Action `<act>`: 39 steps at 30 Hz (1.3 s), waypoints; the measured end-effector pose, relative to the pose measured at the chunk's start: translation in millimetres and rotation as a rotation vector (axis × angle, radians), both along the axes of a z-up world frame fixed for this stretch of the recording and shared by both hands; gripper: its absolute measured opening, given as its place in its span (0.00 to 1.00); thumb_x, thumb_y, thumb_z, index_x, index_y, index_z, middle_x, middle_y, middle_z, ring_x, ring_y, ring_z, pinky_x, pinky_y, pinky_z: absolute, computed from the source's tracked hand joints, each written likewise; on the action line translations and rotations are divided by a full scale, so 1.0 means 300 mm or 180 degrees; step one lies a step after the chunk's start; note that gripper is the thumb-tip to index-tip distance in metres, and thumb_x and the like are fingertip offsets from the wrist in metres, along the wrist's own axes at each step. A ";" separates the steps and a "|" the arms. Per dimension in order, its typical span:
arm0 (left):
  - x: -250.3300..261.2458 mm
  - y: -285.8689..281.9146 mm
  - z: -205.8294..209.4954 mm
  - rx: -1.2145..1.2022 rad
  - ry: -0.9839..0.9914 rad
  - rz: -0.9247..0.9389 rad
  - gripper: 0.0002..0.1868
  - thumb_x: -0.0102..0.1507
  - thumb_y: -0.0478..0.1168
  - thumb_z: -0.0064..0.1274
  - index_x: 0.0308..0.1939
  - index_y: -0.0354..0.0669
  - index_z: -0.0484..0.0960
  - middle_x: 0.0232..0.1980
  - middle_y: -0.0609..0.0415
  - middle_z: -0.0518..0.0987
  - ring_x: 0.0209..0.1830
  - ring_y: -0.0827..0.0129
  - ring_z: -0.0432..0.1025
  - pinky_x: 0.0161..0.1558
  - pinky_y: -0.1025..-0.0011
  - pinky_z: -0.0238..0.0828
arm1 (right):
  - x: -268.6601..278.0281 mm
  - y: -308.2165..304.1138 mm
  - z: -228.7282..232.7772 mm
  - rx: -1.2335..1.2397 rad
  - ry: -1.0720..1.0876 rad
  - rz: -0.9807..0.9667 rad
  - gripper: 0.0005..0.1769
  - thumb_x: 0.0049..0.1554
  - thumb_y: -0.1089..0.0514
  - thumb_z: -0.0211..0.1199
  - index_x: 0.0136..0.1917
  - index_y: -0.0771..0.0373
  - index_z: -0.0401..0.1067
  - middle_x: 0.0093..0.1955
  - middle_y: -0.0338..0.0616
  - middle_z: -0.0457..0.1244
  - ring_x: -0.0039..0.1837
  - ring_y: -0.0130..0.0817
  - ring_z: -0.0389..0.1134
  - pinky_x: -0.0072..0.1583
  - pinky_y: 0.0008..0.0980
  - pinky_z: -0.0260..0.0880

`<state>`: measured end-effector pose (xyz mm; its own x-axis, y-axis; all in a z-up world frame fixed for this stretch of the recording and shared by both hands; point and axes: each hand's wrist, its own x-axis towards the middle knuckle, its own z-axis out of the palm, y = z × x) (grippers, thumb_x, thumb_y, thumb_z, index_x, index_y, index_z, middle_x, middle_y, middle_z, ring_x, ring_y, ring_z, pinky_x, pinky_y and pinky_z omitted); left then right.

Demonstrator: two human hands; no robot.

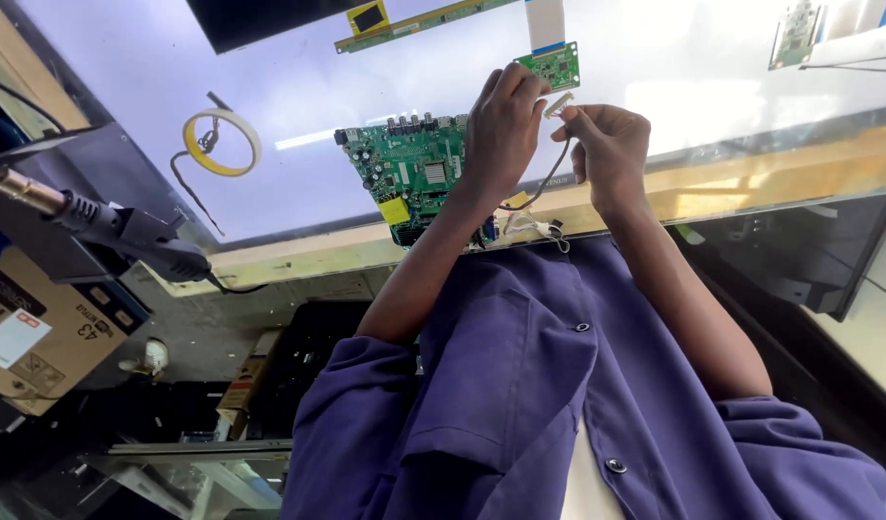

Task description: Connecting ribbon cables to a mainboard and adjusting the position of a television screen on a repair bench.

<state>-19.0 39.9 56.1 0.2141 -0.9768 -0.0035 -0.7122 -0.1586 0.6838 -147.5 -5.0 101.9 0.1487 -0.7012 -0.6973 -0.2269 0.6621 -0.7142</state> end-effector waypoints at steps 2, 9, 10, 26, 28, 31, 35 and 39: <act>0.004 -0.003 -0.009 0.0012 0.0053 -0.0064 0.08 0.59 0.29 0.58 0.39 0.39 0.75 0.41 0.55 0.68 0.42 0.63 0.68 0.31 0.68 0.77 | 0.012 0.005 -0.002 0.0027 0.0090 -0.0027 0.10 0.58 0.57 0.64 0.39 0.65 0.75 0.32 0.46 0.68 0.19 0.23 0.52 0.22 0.19 0.48; 0.014 -0.016 -0.045 -0.0015 -0.0038 -0.0182 0.05 0.61 0.30 0.54 0.38 0.37 0.74 0.40 0.53 0.69 0.39 0.64 0.69 0.30 0.71 0.77 | 0.062 -0.009 0.021 0.0053 0.0447 -0.0044 0.10 0.58 0.59 0.59 0.37 0.65 0.74 0.31 0.47 0.69 0.19 0.23 0.55 0.21 0.18 0.48; 0.016 -0.016 -0.048 -0.0027 -0.0036 -0.0185 0.05 0.61 0.30 0.54 0.38 0.37 0.74 0.40 0.53 0.69 0.39 0.64 0.69 0.30 0.71 0.77 | 0.064 -0.009 0.018 0.0041 0.0449 -0.0048 0.10 0.58 0.59 0.59 0.37 0.65 0.74 0.31 0.47 0.69 0.19 0.23 0.55 0.21 0.18 0.48; 0.040 -0.028 -0.052 0.0003 0.0138 -0.0351 0.02 0.63 0.32 0.51 0.37 0.37 0.74 0.39 0.52 0.67 0.38 0.63 0.68 0.29 0.69 0.76 | 0.070 -0.008 -0.014 -0.0115 0.0459 -0.0058 0.11 0.60 0.59 0.60 0.38 0.66 0.73 0.32 0.47 0.69 0.20 0.22 0.57 0.21 0.18 0.50; 0.042 -0.029 -0.049 -0.0003 0.0185 -0.0355 0.02 0.63 0.31 0.51 0.36 0.37 0.73 0.38 0.52 0.66 0.37 0.63 0.68 0.28 0.70 0.75 | 0.069 -0.007 -0.016 -0.0130 0.0418 -0.0061 0.11 0.60 0.59 0.60 0.38 0.66 0.73 0.32 0.47 0.69 0.20 0.22 0.57 0.21 0.18 0.50; 0.045 -0.030 -0.047 0.0031 0.0171 -0.0362 0.03 0.64 0.32 0.51 0.37 0.38 0.73 0.38 0.52 0.65 0.37 0.63 0.67 0.26 0.69 0.73 | 0.071 -0.009 -0.014 -0.0091 0.0457 -0.0066 0.11 0.60 0.59 0.60 0.37 0.65 0.72 0.31 0.47 0.69 0.20 0.22 0.56 0.21 0.18 0.50; 0.043 -0.030 -0.056 0.0039 0.0137 -0.0407 0.04 0.62 0.29 0.53 0.38 0.38 0.73 0.39 0.51 0.65 0.39 0.61 0.67 0.28 0.68 0.75 | 0.069 -0.007 -0.017 -0.0151 0.0428 -0.0048 0.12 0.61 0.59 0.60 0.37 0.66 0.73 0.32 0.47 0.69 0.20 0.22 0.57 0.21 0.17 0.50; 0.044 -0.032 -0.051 0.0020 0.0125 -0.0419 0.05 0.62 0.29 0.53 0.37 0.38 0.73 0.39 0.51 0.65 0.38 0.61 0.67 0.27 0.68 0.73 | 0.069 -0.003 -0.013 -0.0204 0.0391 -0.0054 0.11 0.61 0.59 0.60 0.38 0.65 0.73 0.32 0.47 0.69 0.20 0.22 0.57 0.21 0.17 0.51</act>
